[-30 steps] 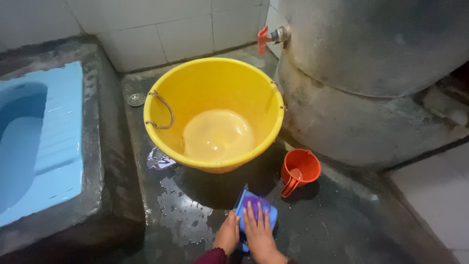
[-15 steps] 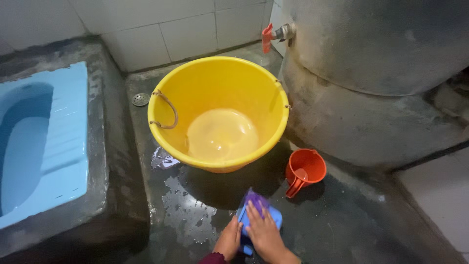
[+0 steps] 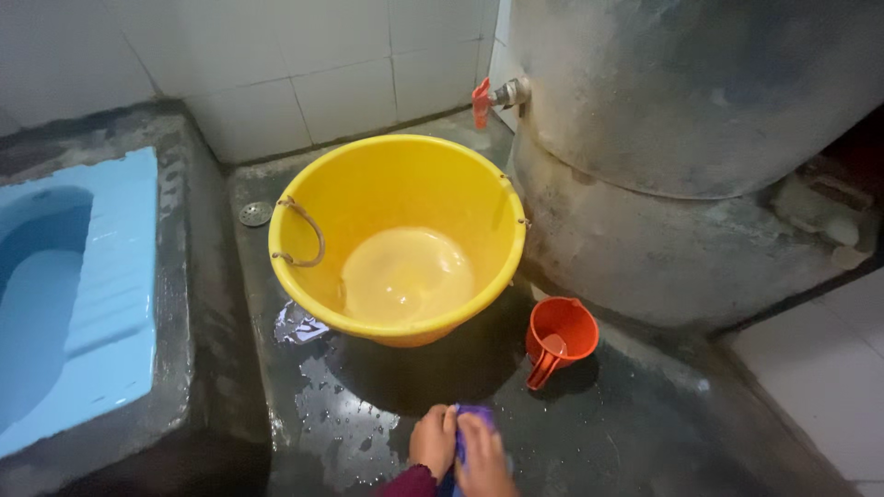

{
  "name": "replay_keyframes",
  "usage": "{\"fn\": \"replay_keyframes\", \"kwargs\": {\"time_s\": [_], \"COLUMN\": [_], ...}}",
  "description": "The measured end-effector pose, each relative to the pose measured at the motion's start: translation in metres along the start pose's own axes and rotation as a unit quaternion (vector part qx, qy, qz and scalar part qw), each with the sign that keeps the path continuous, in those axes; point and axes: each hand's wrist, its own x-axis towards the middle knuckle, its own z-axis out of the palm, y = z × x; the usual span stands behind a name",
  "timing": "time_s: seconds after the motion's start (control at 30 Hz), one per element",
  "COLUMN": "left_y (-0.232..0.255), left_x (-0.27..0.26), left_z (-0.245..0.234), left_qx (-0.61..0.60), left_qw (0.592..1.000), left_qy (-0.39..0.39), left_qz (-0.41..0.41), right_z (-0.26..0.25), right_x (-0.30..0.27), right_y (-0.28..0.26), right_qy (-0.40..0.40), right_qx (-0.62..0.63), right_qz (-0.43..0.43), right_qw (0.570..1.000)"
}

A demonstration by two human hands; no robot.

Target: The person washes several plastic containers in a bathroom. They scrub an orange mug, a blue scoop, and a yellow bucket with a purple cloth, rinsing each item with water from a tap. The person scrubs the inside and outside of each container before placing them on the floor.

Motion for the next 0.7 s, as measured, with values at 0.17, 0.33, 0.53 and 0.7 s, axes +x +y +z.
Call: {"fn": "replay_keyframes", "kwargs": {"time_s": [0.17, 0.33, 0.53, 0.7], "left_y": [-0.01, -0.056, -0.059, -0.075], "left_x": [-0.005, 0.018, 0.011, -0.033], "left_z": [0.005, 0.045, 0.051, 0.061], "left_qx": [-0.215, -0.377, -0.072, 0.016], "left_qw": [0.949, 0.915, 0.994, 0.999], "left_qy": [-0.059, -0.086, 0.01, -0.038], "left_qz": [0.221, 0.119, -0.076, 0.022], "right_z": [-0.113, -0.067, -0.044, -0.057], "right_x": [0.052, 0.023, 0.01, 0.067], "right_y": [-0.014, -0.005, 0.005, 0.028], "right_qy": [0.0, -0.092, -0.058, -0.23], "right_qx": [-0.031, -0.086, -0.124, 0.116], "right_qz": [0.031, -0.02, -0.155, 0.245], "right_qw": [0.999, 0.992, 0.978, 0.935]}}
